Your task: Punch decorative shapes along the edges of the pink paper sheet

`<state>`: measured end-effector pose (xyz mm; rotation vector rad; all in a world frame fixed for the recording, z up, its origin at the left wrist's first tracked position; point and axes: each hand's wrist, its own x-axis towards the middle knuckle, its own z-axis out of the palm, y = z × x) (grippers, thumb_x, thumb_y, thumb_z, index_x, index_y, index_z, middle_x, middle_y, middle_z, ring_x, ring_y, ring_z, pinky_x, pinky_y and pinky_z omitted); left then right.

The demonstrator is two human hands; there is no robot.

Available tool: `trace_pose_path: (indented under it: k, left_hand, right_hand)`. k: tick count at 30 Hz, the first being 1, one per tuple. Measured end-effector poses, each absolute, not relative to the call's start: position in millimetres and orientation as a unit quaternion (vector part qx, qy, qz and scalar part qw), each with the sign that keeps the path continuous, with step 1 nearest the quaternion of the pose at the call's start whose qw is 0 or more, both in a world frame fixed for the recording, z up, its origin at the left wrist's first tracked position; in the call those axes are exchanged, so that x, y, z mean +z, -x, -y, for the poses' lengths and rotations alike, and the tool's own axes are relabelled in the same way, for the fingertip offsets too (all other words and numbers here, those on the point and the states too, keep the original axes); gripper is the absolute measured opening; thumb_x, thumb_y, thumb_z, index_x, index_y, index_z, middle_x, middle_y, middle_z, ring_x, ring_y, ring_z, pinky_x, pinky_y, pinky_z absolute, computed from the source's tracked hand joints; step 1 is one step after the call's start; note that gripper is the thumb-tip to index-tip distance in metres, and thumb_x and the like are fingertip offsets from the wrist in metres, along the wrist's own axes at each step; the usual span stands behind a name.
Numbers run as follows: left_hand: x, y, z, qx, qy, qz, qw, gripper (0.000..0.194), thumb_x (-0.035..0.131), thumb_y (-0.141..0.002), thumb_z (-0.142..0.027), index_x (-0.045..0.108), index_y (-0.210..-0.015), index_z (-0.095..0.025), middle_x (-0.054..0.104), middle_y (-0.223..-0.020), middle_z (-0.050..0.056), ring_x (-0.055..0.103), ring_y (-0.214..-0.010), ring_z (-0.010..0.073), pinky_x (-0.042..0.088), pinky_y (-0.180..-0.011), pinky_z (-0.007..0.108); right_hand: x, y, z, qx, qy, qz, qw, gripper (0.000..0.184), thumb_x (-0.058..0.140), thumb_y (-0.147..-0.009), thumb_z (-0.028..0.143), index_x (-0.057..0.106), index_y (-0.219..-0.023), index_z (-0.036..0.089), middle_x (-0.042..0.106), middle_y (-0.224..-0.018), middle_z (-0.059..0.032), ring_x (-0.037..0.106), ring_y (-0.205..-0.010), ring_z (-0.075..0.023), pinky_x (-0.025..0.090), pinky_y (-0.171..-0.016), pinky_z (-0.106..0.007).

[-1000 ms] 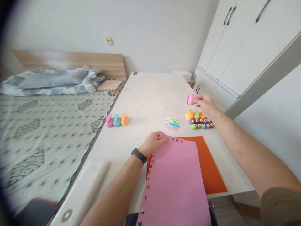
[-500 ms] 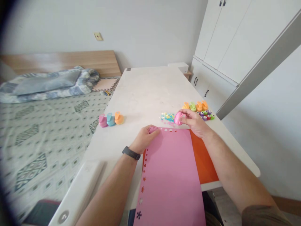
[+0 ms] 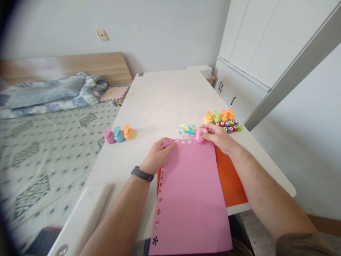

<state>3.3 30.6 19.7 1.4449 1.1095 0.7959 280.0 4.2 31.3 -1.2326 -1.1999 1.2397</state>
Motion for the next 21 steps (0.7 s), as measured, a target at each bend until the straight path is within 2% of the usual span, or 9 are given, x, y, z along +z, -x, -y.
trace_pose_path:
  k: [12, 21]
  left_hand:
    - [20.7, -1.8, -32.4, 0.350, -0.592, -0.473, 0.551, 0.029, 0.069, -0.086, -0.044, 0.068, -0.096, -0.017, 0.067, -0.078, 0.002, 0.061, -0.063, 0.0132, 0.042, -0.052, 0.020]
    - [20.6, -2.5, -31.4, 0.349, -0.600, -0.461, 0.553, 0.028, 0.069, -0.086, -0.043, 0.069, -0.096, -0.017, 0.069, -0.079, 0.003, 0.063, -0.066, 0.0144, 0.044, -0.054, 0.021]
  right_hand:
    - [37.0, -282.2, 0.1, 0.515, 0.536, 0.499, 0.445, 0.051, 0.089, -0.075, 0.040, 0.074, -0.119, 0.019, 0.074, -0.099, -0.0053, 0.065, -0.088, -0.0207, 0.049, -0.085, -0.035]
    - [37.3, -282.5, 0.1, 0.531, 0.526, 0.504, 0.433, 0.047, 0.088, -0.074, 0.039, 0.074, -0.115, 0.019, 0.075, -0.094, -0.0045, 0.066, -0.083, -0.0199, 0.049, -0.082, -0.035]
